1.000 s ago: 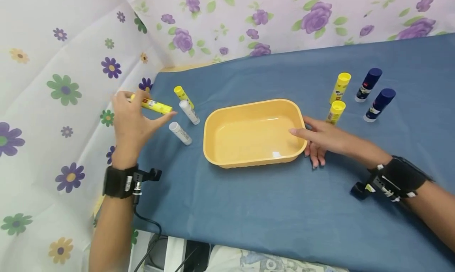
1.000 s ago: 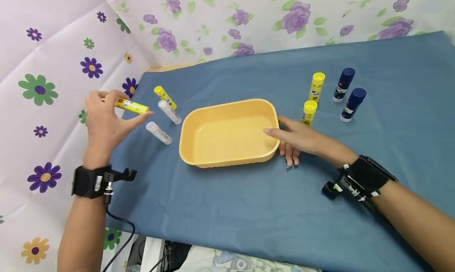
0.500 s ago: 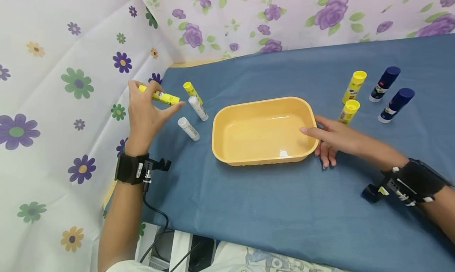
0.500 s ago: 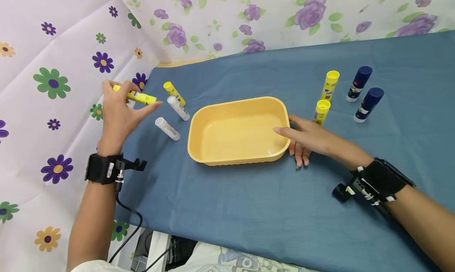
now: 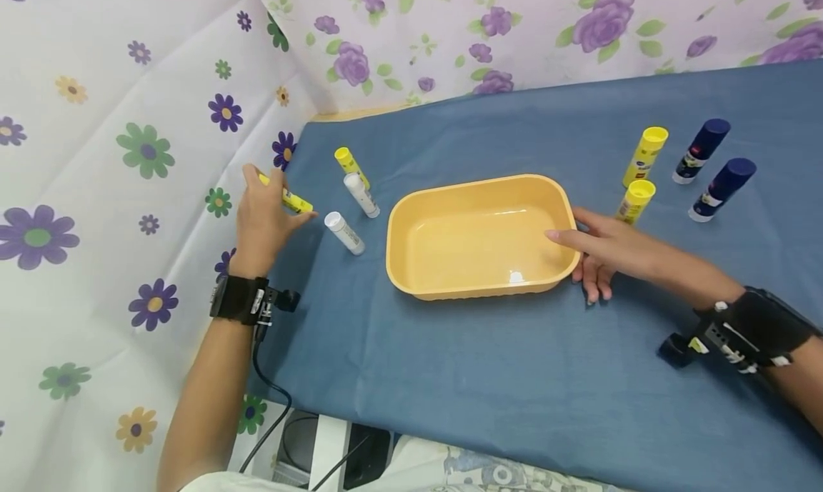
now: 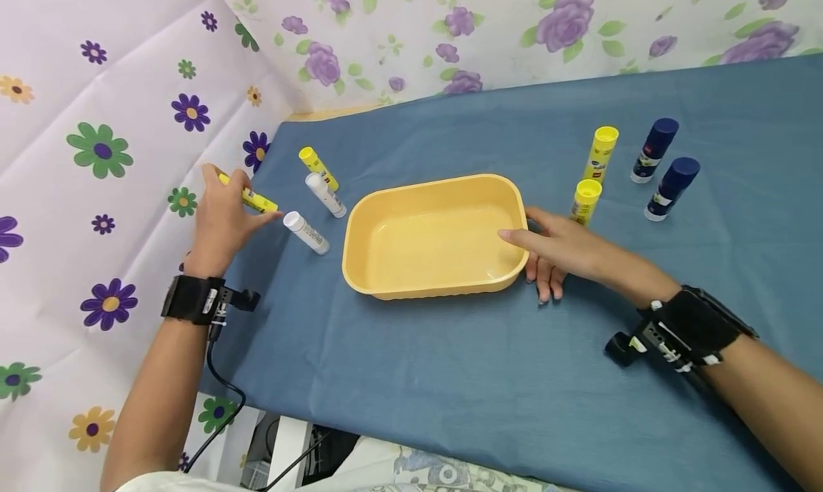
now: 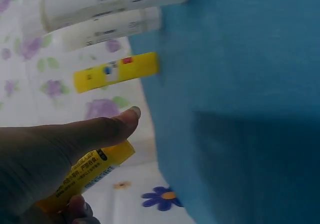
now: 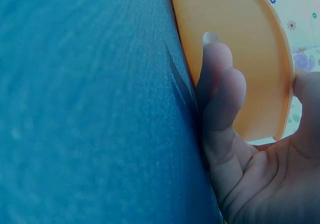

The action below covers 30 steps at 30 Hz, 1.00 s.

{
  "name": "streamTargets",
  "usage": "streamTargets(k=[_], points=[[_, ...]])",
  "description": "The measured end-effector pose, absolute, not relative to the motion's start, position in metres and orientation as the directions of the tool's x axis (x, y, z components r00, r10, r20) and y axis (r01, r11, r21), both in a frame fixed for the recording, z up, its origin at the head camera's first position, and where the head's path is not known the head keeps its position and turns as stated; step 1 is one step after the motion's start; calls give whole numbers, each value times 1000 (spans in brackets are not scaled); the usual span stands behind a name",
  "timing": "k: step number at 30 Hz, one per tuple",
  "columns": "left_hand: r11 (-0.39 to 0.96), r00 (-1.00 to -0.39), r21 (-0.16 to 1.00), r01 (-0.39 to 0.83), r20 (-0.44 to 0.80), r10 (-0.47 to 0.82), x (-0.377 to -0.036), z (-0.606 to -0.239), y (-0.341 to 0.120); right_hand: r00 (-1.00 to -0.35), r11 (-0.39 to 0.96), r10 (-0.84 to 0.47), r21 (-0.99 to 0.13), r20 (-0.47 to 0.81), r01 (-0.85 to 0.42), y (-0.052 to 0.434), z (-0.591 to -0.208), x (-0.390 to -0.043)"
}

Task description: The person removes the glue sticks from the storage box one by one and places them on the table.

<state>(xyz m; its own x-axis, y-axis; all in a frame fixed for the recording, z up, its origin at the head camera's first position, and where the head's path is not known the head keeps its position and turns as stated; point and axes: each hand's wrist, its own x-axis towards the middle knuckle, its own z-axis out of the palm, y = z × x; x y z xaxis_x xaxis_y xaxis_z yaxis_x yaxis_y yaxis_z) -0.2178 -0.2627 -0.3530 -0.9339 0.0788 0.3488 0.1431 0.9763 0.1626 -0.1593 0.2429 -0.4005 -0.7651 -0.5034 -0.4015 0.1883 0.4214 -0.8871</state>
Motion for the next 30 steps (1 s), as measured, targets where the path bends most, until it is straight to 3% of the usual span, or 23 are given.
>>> streamTargets(k=[11,30], points=[[949,-901,89,304,352,255,-229,-375,-248,-765,401,-509,-895,-394,195,250,-397,-158],[949,-963,175,261,120,242,-230,-365,-259,-759,409,-504,-888,-411,209,244,-400,-159]])
